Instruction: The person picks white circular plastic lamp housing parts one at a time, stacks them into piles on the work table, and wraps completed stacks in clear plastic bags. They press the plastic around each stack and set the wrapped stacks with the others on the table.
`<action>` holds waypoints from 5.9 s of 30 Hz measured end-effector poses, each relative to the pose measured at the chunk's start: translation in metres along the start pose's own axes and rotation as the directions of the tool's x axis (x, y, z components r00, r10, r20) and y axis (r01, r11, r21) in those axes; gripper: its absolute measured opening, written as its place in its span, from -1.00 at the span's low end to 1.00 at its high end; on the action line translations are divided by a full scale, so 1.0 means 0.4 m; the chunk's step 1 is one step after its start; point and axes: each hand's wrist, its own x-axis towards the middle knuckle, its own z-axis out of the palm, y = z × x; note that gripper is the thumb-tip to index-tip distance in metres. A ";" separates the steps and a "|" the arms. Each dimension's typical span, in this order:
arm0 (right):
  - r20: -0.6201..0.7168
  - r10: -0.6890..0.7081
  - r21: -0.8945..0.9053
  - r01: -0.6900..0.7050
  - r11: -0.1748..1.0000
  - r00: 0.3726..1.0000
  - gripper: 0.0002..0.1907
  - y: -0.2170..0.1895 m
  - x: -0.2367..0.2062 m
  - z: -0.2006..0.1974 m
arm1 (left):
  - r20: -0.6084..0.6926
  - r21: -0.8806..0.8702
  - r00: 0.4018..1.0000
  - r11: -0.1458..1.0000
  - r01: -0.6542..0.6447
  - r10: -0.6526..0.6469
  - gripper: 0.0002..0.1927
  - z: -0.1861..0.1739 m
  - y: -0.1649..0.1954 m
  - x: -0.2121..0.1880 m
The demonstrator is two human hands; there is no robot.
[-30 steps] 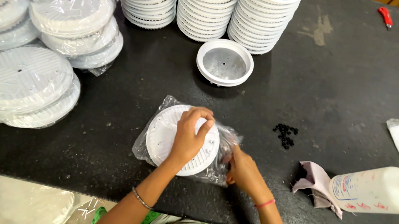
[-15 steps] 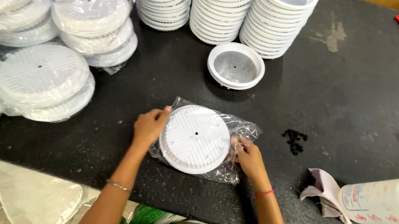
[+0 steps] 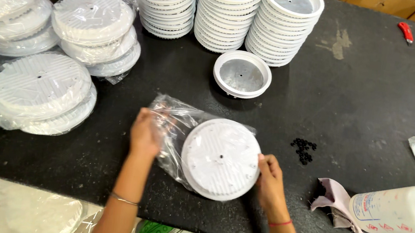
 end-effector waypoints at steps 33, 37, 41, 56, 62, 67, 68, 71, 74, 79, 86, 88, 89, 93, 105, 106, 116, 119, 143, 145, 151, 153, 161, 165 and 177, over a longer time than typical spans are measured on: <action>-0.046 -0.622 -0.894 0.245 0.374 0.781 -0.84 -0.173 0.047 -0.114 | 0.421 0.797 0.785 0.226 -0.559 0.455 -0.89 0.107 -0.119 0.066; 0.081 -0.656 -0.959 0.238 0.155 0.751 -0.85 -0.183 0.125 -0.124 | 0.365 0.801 0.849 0.337 -0.496 0.382 -0.73 0.092 -0.099 0.084; 0.070 -0.586 -0.981 0.161 0.104 0.807 -0.89 -0.177 0.145 -0.130 | 0.326 0.821 0.888 0.368 -0.436 0.323 -0.61 0.097 -0.083 0.083; -0.077 -0.593 -0.952 0.118 0.282 0.801 -0.82 -0.169 0.099 -0.137 | 0.337 0.850 0.881 0.295 -0.436 0.330 -0.70 0.114 -0.085 0.076; -0.057 -0.565 -0.971 0.086 0.224 0.823 -0.81 -0.165 0.107 -0.136 | 0.401 0.819 0.865 0.305 -0.486 0.300 -0.72 0.098 -0.095 0.093; -0.081 -0.571 -0.938 0.132 0.322 0.817 -0.82 -0.207 0.097 -0.095 | 0.472 0.786 0.829 0.282 -0.550 0.301 -0.73 0.090 -0.098 0.100; -0.098 -0.570 -0.917 0.149 0.370 0.816 -0.81 -0.220 0.095 -0.073 | 0.489 0.777 0.819 0.278 -0.565 0.299 -0.73 0.091 -0.095 0.101; -0.036 -0.501 -0.833 0.251 0.493 0.865 -0.82 -0.258 0.060 0.009 | 0.477 0.804 0.842 0.261 -0.534 0.252 -0.75 0.098 -0.095 0.095; 0.266 -0.401 -0.753 0.449 0.482 0.876 -0.80 -0.273 0.020 0.106 | 0.471 0.811 0.850 0.263 -0.523 0.237 -0.76 0.111 -0.094 0.080; 0.415 -0.318 -0.796 0.510 0.327 0.852 -0.82 -0.286 -0.019 0.196 | 0.412 0.851 0.888 0.262 -0.455 0.205 -0.79 0.124 -0.073 0.063; 0.433 -0.296 -0.839 0.501 0.212 0.851 -0.82 -0.286 -0.020 0.204 | 0.432 0.848 0.878 0.240 -0.473 0.207 -0.79 0.129 -0.068 0.060; 0.432 -0.292 -0.842 0.498 0.209 0.853 -0.82 -0.283 -0.021 0.204 | 0.422 0.852 0.884 0.247 -0.462 0.200 -0.79 0.129 -0.068 0.060; 0.431 -0.291 -0.843 0.496 0.207 0.854 -0.82 -0.282 -0.022 0.205 | 0.417 0.854 0.887 0.250 -0.457 0.197 -0.79 0.128 -0.068 0.059; 0.425 -0.255 -0.835 0.485 0.260 0.868 -0.79 -0.297 -0.022 0.209 | 0.429 0.852 0.881 0.234 -0.469 0.201 -0.79 0.128 -0.064 0.060; 0.425 0.179 -0.904 0.409 0.122 0.887 -0.07 -0.404 0.111 0.262 | 0.473 0.843 0.871 0.223 -0.490 0.131 -0.79 0.143 -0.025 0.045; 0.390 0.206 -0.921 0.382 0.080 0.898 -0.06 -0.401 0.116 0.266 | 0.444 0.861 0.888 0.218 -0.459 0.118 -0.79 0.144 -0.021 0.041; 0.364 0.220 -0.904 0.400 -0.153 0.905 0.05 -0.325 0.140 0.271 | 0.450 0.865 0.885 0.190 -0.465 0.122 -0.79 0.169 -0.007 0.013; 0.363 0.217 -0.895 0.403 -0.190 0.906 0.00 -0.309 0.134 0.271 | 0.494 0.847 0.865 0.176 -0.501 0.088 -0.79 0.169 -0.003 0.006; 0.099 0.110 -0.389 -0.063 0.919 0.989 -0.55 -0.145 -0.023 0.091 | 0.352 0.902 0.819 0.398 -0.168 -0.452 -0.72 0.053 -0.051 0.107; 0.189 0.227 -0.159 -0.198 0.967 0.955 -0.56 -0.172 -0.025 0.099 | 0.442 0.853 0.805 0.462 -0.241 -0.396 -0.74 0.060 -0.041 0.104; 0.276 0.060 -0.334 0.037 0.942 0.959 -0.64 -0.315 -0.116 0.172 | 0.591 0.679 0.796 0.616 -0.400 -0.135 -0.69 0.088 -0.010 0.080; 0.263 -0.032 -0.458 0.154 0.875 0.964 -0.66 -0.346 -0.158 0.216 | 0.546 0.640 0.831 0.693 -0.332 -0.106 -0.57 0.097 -0.001 0.077; 0.666 -0.508 -0.649 0.760 -0.035 0.546 -0.68 -0.363 -0.165 0.323 | 0.323 0.259 0.755 0.821 0.509 -0.571 -0.16 0.128 0.030 0.028; 0.692 -0.540 -0.641 0.751 -0.155 0.479 -0.65 -0.334 -0.128 0.316 | 0.333 0.228 0.786 0.854 0.468 -0.520 -0.30 0.124 0.029 0.012; 0.238 -0.674 -0.792 0.541 0.283 0.700 -0.61 -0.227 -0.089 0.277 | 0.370 0.226 0.820 0.899 0.376 -0.436 -0.43 0.048 -0.047 0.124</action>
